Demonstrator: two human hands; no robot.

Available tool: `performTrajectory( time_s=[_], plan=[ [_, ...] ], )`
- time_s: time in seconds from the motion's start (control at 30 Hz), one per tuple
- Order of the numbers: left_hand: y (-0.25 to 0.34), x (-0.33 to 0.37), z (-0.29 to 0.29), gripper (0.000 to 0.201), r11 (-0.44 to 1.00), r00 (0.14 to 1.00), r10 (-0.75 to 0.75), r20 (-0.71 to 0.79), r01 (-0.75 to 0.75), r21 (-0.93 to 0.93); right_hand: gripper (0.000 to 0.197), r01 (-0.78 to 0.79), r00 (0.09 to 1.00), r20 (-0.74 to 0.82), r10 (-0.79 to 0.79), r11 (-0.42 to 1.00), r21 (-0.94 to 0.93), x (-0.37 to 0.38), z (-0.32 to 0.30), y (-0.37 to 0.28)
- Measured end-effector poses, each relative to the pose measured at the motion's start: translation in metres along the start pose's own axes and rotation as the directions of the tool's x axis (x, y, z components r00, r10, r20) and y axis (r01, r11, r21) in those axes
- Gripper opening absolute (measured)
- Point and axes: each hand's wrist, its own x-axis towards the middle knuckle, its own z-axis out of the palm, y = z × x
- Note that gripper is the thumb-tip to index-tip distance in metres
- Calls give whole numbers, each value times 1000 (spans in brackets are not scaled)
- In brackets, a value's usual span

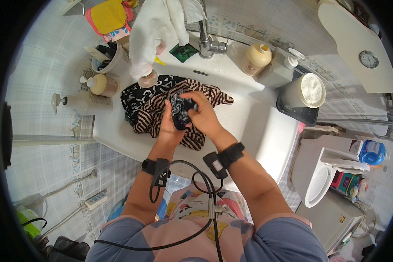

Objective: The person stands at a bathroom sink and hand-washes a pile of patterned clothing. They apply liquid detergent from a bottle, rub the fabric together to create suds, and rinse the items under running water from the faucet.

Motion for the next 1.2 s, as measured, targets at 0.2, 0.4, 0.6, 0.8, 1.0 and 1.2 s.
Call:
performTrajectory(
  time_s=[0.2, 0.4, 0.6, 0.8, 1.0, 1.2],
  plan=[
    [18, 8, -13, 35, 969, 983, -182, -38, 172, -177, 27, 314, 948, 89, -305, 856, -411, -38, 27, -37],
    [-32, 1, 8, 44, 987, 905, 36, -424, 34, 157, 19, -46, 986, -161, -40, 865, -500, 33, 25, -2],
    [-14, 16, -67, 40, 927, 976, 219, 13, -213, 308, 28, 134, 989, -11, -147, 930, -341, -27, 53, -40],
    [-25, -1, -8, 40, 986, 902, 40, -430, 34, 163, 14, -164, 982, -158, 100, 868, -469, 20, 38, -7],
    [-17, 1, -80, 39, 906, 985, 171, -19, -150, 396, 17, 18, 994, -95, -55, 936, -352, -17, 57, -24],
    [-5, -8, -4, 41, 992, 898, -74, -433, 112, 63, 24, -206, 973, -183, 142, 892, -402, 14, 32, 3]
  ],
)
